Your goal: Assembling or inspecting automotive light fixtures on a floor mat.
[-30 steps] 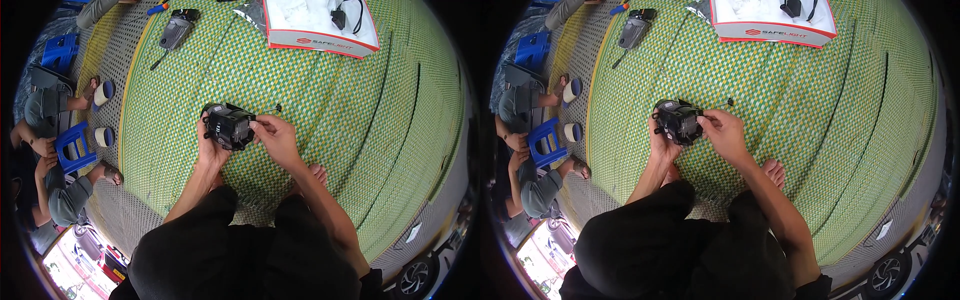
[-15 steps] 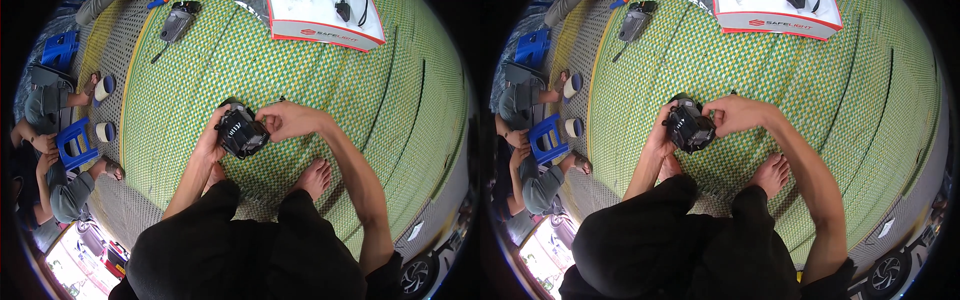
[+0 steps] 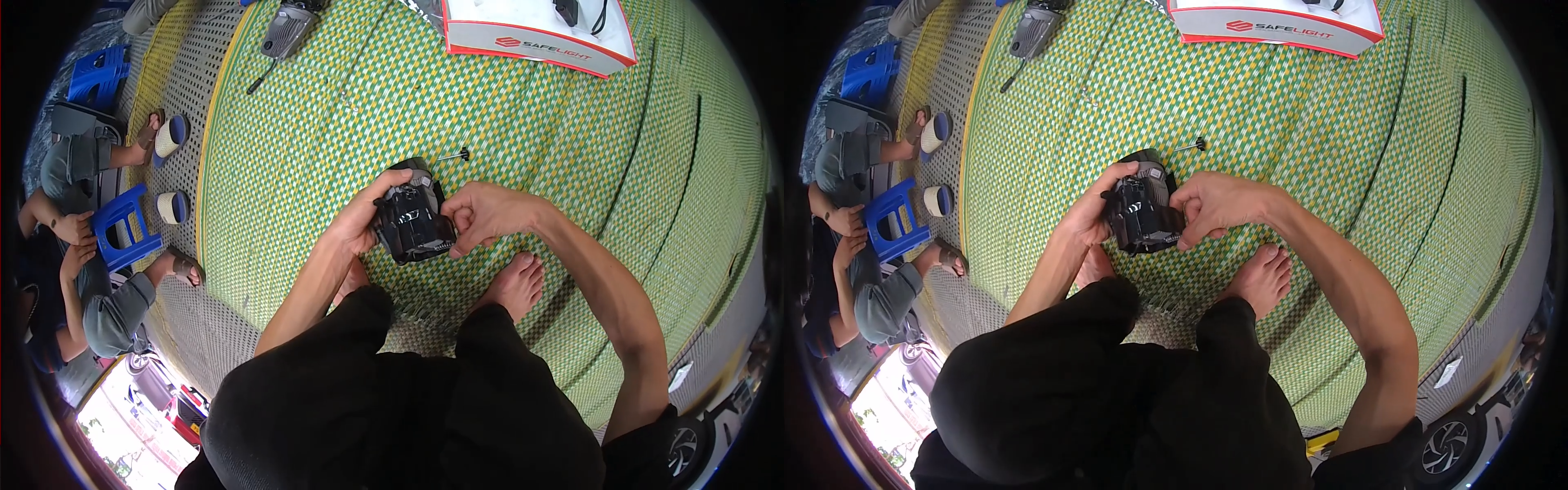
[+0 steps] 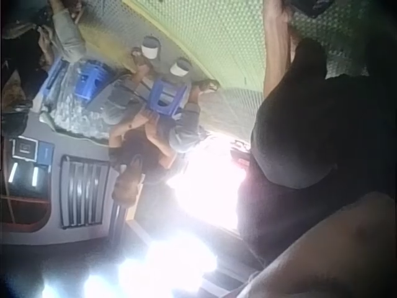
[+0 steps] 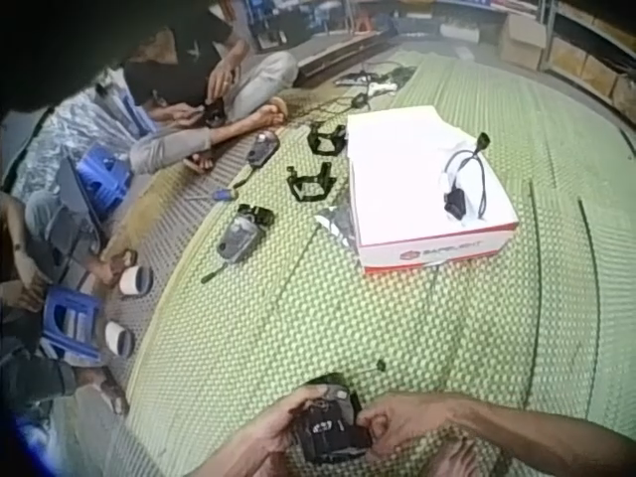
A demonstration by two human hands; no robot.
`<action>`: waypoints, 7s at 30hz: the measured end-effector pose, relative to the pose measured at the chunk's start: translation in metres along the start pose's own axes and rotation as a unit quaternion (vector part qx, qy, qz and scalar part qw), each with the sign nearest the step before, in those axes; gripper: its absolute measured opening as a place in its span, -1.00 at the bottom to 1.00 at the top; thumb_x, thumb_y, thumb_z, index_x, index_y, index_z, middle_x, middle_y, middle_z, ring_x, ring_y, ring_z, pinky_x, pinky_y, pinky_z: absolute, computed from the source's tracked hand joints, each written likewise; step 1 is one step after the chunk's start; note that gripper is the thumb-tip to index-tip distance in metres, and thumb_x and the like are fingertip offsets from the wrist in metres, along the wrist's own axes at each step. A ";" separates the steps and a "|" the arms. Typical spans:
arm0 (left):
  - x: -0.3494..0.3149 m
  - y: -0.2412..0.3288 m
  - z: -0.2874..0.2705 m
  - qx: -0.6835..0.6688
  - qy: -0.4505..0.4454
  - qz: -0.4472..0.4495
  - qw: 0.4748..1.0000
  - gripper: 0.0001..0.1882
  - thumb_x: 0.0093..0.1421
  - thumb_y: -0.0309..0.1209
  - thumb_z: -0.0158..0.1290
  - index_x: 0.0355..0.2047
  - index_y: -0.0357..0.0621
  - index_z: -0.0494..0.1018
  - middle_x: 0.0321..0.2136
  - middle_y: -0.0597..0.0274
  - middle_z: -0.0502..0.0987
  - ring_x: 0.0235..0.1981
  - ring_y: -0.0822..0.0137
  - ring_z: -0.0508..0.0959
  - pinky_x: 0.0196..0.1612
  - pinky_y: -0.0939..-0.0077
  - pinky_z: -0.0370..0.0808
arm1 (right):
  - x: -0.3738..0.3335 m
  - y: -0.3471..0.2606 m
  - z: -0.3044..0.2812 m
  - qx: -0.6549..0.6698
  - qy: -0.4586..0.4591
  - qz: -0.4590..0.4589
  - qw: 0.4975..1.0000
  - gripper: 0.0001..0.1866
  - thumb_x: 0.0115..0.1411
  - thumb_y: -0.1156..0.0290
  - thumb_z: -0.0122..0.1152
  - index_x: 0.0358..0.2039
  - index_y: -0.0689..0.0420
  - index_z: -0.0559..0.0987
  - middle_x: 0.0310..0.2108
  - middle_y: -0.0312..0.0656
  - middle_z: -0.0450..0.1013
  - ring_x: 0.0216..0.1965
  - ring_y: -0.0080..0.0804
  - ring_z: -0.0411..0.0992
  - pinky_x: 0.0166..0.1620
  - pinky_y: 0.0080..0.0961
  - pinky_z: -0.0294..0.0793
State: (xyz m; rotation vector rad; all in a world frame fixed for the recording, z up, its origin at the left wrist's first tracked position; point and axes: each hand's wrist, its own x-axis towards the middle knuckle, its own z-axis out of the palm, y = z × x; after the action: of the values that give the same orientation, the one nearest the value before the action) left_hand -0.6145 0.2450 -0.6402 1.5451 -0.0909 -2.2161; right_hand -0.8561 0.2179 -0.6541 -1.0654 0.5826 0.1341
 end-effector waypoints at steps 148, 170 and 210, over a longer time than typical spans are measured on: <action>-0.014 0.068 -0.094 -0.368 -0.047 0.282 0.885 -0.38 0.30 0.14 -0.01 0.15 -0.05 0.41 0.03 0.19 0.55 0.02 0.20 0.56 0.17 0.12 0.46 | 0.074 -0.191 -0.034 -0.387 0.270 0.051 0.880 0.02 -0.02 0.10 0.57 0.31 0.32 0.23 0.14 0.22 0.30 0.08 0.05 0.44 0.08 -0.25 0.51; -0.037 0.020 -0.090 -0.214 -0.059 0.422 0.879 -0.44 0.16 -0.46 0.24 0.15 -0.20 0.33 -0.02 0.24 0.54 0.01 0.36 0.54 0.15 0.34 0.47 | 0.075 -0.127 0.062 -0.258 0.332 -0.071 0.905 0.02 -0.13 0.16 0.64 0.22 0.33 0.23 0.02 0.05 0.37 0.05 -0.12 0.43 0.11 -0.27 0.44; -0.035 0.003 -0.093 -0.461 -0.168 0.245 0.836 -0.09 0.12 0.32 0.13 0.23 -0.14 0.29 0.21 0.10 0.41 0.22 0.11 0.42 0.32 0.14 0.36 | 0.077 -0.103 0.057 -0.279 0.365 -0.318 0.830 0.19 -0.39 0.30 0.77 0.18 0.35 0.15 -0.01 0.07 0.26 0.00 -0.06 0.36 0.06 -0.23 0.42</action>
State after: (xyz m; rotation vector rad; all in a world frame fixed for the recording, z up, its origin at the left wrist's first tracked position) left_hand -0.5192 0.2729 -0.6435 0.5119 0.3849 -1.6590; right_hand -0.7305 0.2024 -0.5925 -1.8535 0.8591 -0.7736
